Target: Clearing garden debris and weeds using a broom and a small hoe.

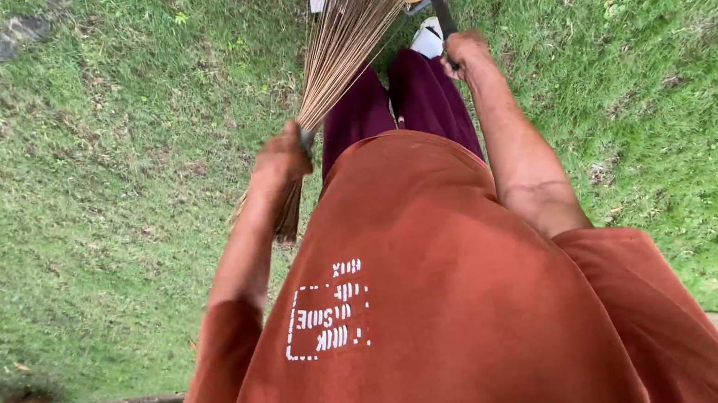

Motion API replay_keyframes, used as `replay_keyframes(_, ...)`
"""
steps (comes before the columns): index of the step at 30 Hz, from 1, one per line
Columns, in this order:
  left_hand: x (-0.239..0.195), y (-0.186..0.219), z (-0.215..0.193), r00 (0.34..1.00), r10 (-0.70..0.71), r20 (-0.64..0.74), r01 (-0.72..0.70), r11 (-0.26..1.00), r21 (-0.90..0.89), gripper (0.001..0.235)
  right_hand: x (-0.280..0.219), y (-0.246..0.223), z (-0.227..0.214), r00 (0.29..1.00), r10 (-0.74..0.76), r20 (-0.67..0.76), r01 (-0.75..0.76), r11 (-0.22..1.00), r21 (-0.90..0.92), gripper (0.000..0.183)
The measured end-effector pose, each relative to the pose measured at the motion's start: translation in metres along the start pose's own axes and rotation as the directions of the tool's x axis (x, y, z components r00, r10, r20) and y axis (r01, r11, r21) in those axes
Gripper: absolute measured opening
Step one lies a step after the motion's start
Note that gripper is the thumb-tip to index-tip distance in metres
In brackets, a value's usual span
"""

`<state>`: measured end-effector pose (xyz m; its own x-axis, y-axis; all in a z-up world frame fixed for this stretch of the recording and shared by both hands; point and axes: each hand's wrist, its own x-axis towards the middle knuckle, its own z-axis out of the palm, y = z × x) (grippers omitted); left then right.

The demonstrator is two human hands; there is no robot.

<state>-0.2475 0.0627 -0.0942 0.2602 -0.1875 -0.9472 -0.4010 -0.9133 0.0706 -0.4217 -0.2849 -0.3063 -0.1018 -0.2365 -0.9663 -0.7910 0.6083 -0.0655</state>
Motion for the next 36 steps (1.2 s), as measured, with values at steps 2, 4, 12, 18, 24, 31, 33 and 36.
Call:
replay_keyframes(2,-0.04,0.001,-0.025,0.995,-0.067,0.068,0.071,0.996,-0.057,0.049,-0.008,-0.006,0.006,1.0,-0.008,-0.007,0.008,1.0,-0.01,0.016)
replay_keyframes(4,-0.06,0.001,-0.047,0.981,-0.127,0.144,0.143,0.984,-0.109,0.064,-0.01,-0.009,0.009,1.0,-0.011,-0.018,0.01,1.0,-0.021,0.015)
replay_keyframes(12,0.041,0.022,-0.077,0.983,-0.123,-0.139,0.099,0.981,-0.165,0.031,0.001,-0.009,0.021,0.997,0.033,-0.066,-0.032,0.999,0.02,0.011)
replay_keyframes(18,0.037,0.039,-0.023,0.996,-0.076,-0.037,0.078,0.995,0.056,0.021,0.011,-0.005,0.014,0.999,0.033,-0.02,-0.032,0.999,0.018,0.011)
replay_keyframes(24,-0.066,0.011,-0.056,0.985,-0.146,0.092,0.163,0.965,-0.208,0.067,-0.003,-0.006,0.014,1.0,0.013,-0.006,-0.013,1.0,-0.017,0.013)
replay_keyframes(31,0.026,-0.007,-0.049,0.986,-0.14,-0.091,0.098,0.925,-0.366,0.081,-0.011,0.007,0.005,1.0,0.005,-0.013,-0.005,1.0,-0.016,0.007)
replay_keyframes(33,0.056,0.016,-0.049,0.975,-0.208,0.072,0.218,0.872,-0.438,0.075,0.004,0.019,0.0,1.0,0.007,0.01,-0.006,1.0,-0.03,0.009)
replay_keyframes(36,0.073,0.034,-0.016,0.988,-0.127,0.088,0.149,0.936,-0.319,0.075,-0.008,0.011,-0.013,0.999,-0.014,0.033,0.014,1.0,-0.01,0.012)
